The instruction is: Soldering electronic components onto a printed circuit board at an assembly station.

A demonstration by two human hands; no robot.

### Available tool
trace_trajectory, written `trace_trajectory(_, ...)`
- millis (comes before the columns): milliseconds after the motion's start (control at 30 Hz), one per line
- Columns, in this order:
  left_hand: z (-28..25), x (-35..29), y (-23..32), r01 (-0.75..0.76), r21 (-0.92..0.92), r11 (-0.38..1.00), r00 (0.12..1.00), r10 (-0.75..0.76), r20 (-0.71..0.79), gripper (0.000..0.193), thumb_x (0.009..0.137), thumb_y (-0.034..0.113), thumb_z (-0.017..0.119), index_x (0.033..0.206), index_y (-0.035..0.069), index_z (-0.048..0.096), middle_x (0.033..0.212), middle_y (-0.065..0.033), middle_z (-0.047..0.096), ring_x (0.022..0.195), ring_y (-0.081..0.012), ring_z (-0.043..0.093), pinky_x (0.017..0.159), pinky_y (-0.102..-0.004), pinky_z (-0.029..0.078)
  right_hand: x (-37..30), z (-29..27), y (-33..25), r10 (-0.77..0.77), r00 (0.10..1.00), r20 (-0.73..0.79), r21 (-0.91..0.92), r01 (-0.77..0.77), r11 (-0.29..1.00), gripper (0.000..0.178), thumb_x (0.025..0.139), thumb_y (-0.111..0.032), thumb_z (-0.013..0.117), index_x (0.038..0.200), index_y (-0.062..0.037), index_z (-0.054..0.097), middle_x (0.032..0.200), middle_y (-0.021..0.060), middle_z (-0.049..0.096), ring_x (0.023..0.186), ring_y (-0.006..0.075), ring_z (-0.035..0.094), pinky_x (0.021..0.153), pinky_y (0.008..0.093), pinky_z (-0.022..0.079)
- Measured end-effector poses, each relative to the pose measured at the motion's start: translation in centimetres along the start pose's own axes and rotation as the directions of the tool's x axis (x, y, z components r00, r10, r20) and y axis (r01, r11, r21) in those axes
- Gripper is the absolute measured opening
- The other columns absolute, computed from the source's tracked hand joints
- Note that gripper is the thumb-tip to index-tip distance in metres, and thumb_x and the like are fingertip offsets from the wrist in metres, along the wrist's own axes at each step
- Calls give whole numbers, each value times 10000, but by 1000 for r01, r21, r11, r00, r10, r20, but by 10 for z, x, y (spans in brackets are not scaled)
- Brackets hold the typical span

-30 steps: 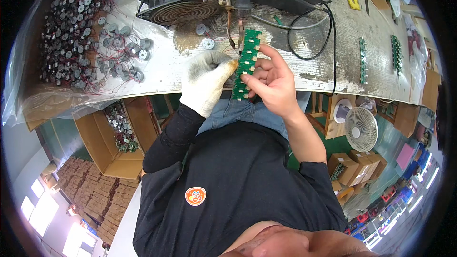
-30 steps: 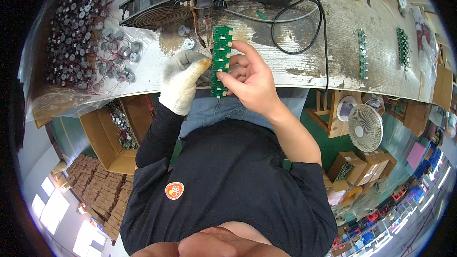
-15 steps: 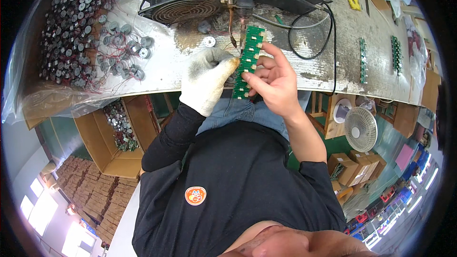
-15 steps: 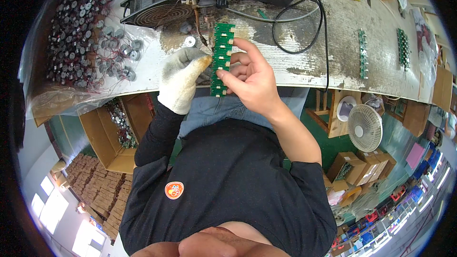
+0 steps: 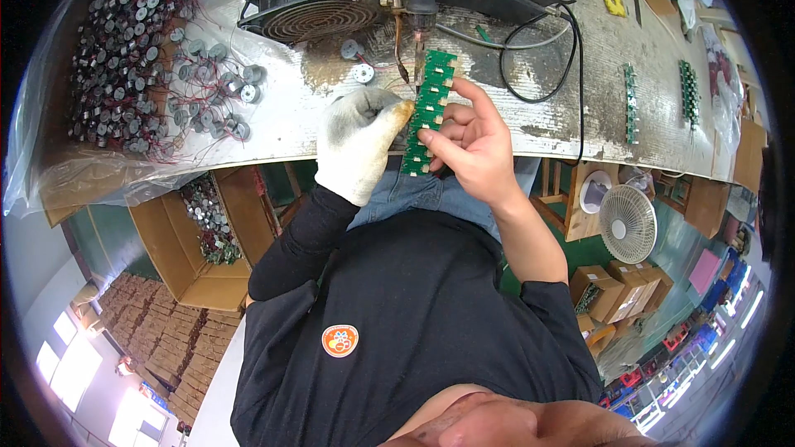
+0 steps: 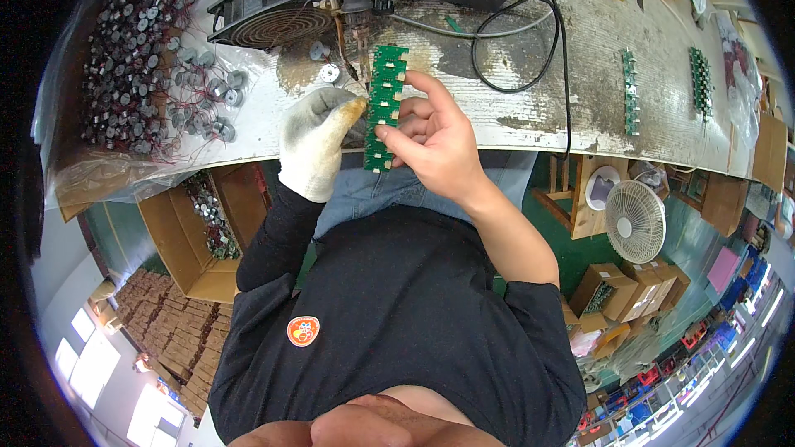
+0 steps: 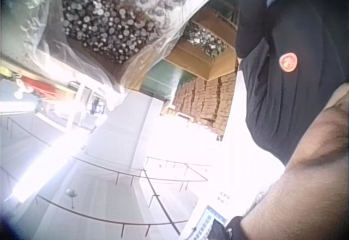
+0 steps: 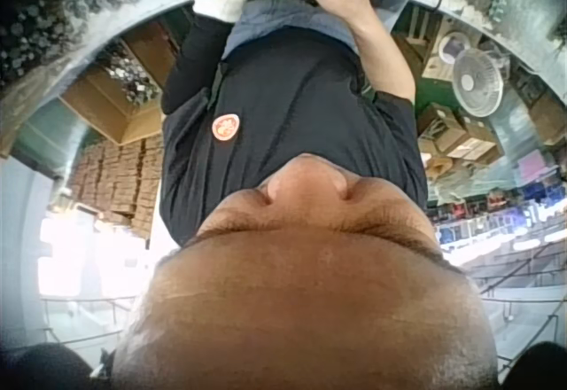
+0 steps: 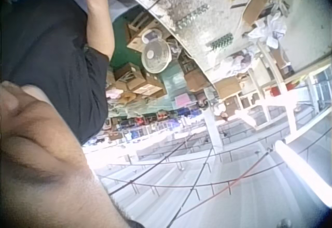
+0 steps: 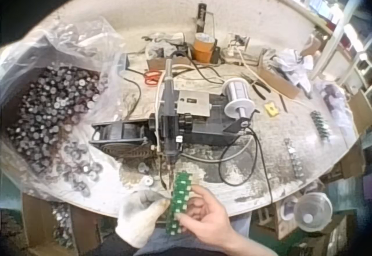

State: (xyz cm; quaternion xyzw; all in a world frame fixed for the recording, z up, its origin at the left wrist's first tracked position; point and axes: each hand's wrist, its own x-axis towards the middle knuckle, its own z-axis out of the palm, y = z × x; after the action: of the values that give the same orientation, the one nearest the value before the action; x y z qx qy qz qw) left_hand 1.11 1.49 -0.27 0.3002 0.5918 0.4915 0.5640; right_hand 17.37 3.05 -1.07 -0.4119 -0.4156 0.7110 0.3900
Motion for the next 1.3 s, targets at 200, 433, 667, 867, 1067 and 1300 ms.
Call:
trace_trajectory(200, -2, 1, -9, -89, 106, 990, 995, 93, -28, 173, 855, 133, 661, 847, -39, 643, 720, -30, 630, 644, -68, 559, 573, -230, 453, -1, 2, 1, 4, 1000, 3, 12, -4, 1000, 628, 817, 63, 641, 1353, -21, 323, 970, 125, 625, 696, 108, 631, 518, 221, 524)
trace_trajectory(433, 2, -1, -1, -4, 2, 1000, 999, 4, -53, 178, 853, 135, 667, 848, -40, 641, 725, -37, 631, 648, -71, 560, 575, -232, 456, -2, 2, 0, -20, 1000, 13, 1, 20, 1000, 624, 820, 66, 640, 1350, -27, 325, 969, 122, 621, 705, 105, 627, 520, 219, 523)
trace_trajectory(667, 4, -2, -2, -69, 66, 995, 995, 74, -71, 176, 847, 123, 677, 866, -47, 635, 760, -56, 643, 676, -83, 582, 594, -237, 471, -4, 2, -2, -42, 999, 15, 1, 42, 999, 617, 822, 69, 636, 1347, -28, 328, 965, 125, 618, 698, 101, 621, 523, 217, 521)
trace_trajectory(867, 6, -4, -2, -61, 34, 998, 996, 64, -68, 173, 844, 120, 682, 875, -43, 634, 766, -60, 644, 682, -87, 584, 598, -234, 472, -3, 0, 2, -5, 1000, 10, 1, 5, 1000, 619, 821, 60, 640, 1347, -28, 327, 966, 126, 618, 685, 99, 617, 518, 218, 517)
trace_trajectory(1067, 0, 0, -6, -8, 71, 997, 999, 11, -53, 176, 844, 124, 686, 869, -41, 632, 753, -53, 639, 674, -80, 577, 589, -229, 467, -1, 3, 4, -4, 1000, -8, -31, 4, 999, 614, 819, 56, 645, 1343, -30, 337, 966, 125, 619, 684, 100, 617, 517, 220, 515)
trace_trajectory(1300, -16, -9, -8, -118, 203, 972, 990, 130, -48, 256, 832, 130, 688, 1008, -26, 588, 950, -95, 621, 798, -129, 607, 697, -263, 503, 0, 6, 2, 19, 1000, -18, -8, -19, 1000, 618, 816, 47, 654, 1343, -35, 343, 946, 112, 596, 694, 107, 612, 514, 232, 516)
